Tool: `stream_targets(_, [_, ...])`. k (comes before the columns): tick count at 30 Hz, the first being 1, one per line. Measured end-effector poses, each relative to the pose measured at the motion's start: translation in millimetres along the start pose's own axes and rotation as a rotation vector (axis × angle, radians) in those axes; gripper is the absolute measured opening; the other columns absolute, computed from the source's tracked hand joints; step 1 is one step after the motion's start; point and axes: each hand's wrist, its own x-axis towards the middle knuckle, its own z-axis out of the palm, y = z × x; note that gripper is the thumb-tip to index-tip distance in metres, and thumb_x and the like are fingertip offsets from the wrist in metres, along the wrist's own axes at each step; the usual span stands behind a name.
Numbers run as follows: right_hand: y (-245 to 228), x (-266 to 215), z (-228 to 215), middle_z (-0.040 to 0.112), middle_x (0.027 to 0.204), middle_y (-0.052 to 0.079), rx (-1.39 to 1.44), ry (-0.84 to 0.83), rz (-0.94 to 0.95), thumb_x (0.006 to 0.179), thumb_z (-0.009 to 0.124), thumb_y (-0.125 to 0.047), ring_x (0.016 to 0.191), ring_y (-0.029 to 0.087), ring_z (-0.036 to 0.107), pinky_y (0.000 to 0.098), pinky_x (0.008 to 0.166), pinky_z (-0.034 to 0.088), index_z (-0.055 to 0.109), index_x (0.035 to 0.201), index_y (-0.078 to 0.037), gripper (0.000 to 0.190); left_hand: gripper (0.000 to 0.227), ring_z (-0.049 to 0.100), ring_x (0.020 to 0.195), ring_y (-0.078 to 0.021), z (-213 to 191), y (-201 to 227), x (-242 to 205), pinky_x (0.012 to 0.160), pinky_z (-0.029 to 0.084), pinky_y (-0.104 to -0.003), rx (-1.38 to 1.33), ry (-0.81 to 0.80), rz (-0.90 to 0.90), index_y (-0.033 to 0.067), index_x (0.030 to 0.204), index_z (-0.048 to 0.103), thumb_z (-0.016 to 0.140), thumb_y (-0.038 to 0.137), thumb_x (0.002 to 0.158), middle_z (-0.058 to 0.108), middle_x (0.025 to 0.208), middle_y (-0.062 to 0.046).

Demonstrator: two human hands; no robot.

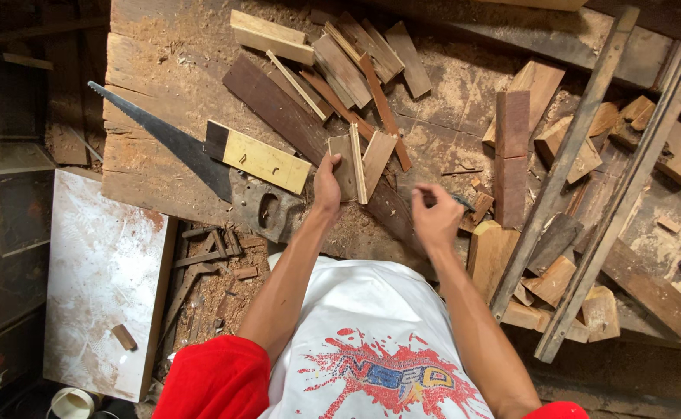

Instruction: The person repeatedly hammers small wooden blocks on a cluttered workbench, splitting them into smaller pieces. They pick up blocks, position them, and strike them with a hammer, then set the split pieces aside.

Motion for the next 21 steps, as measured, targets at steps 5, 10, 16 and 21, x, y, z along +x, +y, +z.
stream_targets(5, [38.3, 25.7, 1.3, 0.075, 0.089, 0.009, -0.211, 0.135, -0.265, 0.086, 0.077, -0.009, 0.083, 0.027, 0.067, 0.0406, 0.081, 0.053, 0.079, 0.096, -0.007, 0.01, 0.066, 0.064, 0.057, -0.0204, 4.9, 2.4, -9.0, 0.052, 0.057, -0.035, -0.09, -0.189, -0.051, -0.0006, 0.104, 0.061, 0.024, 0.054, 0.109, 0.065, 0.075, -0.011])
stream_targets(10, [39.6, 35.6, 5.6, 0.074, 0.088, 0.008, -0.322, 0.06, -0.191, 0.086, 0.077, -0.014, 0.094, 0.028, 0.062, 0.0449, 0.091, 0.043, 0.079, 0.094, -0.01, 0.009, 0.063, 0.061, 0.059, -0.0174, 7.6, 1.8, -13.9, 0.051, 0.055, -0.033, -0.253, -0.246, -0.146, 0.0018, 0.118, 0.055, 0.022, 0.054, 0.109, 0.063, 0.077, -0.009])
stream_targets(16, [21.8, 33.3, 21.9, 0.075, 0.088, 0.006, -0.486, -0.197, -0.11, 0.084, 0.082, -0.032, 0.098, 0.027, 0.059, 0.0476, 0.093, 0.033, 0.079, 0.086, -0.012, 0.02, 0.06, 0.05, 0.062, -0.0124, 8.0, 9.7, -24.7, 0.05, 0.047, -0.025, -0.622, -0.448, -0.182, 0.0088, 0.15, 0.041, 0.024, 0.051, 0.11, 0.049, 0.078, -0.002])
stream_targets(21, [9.9, 35.0, 39.1, 0.075, 0.088, 0.008, -0.592, -0.201, -0.09, 0.086, 0.079, -0.028, 0.101, 0.028, 0.06, 0.0475, 0.095, 0.032, 0.076, 0.087, -0.011, 0.017, 0.055, 0.046, 0.061, -0.0112, 19.2, 23.4, -44.2, 0.048, 0.046, -0.025, -0.768, -0.577, -0.228, 0.009, 0.154, 0.036, 0.029, 0.046, 0.113, 0.045, 0.078, -0.002])
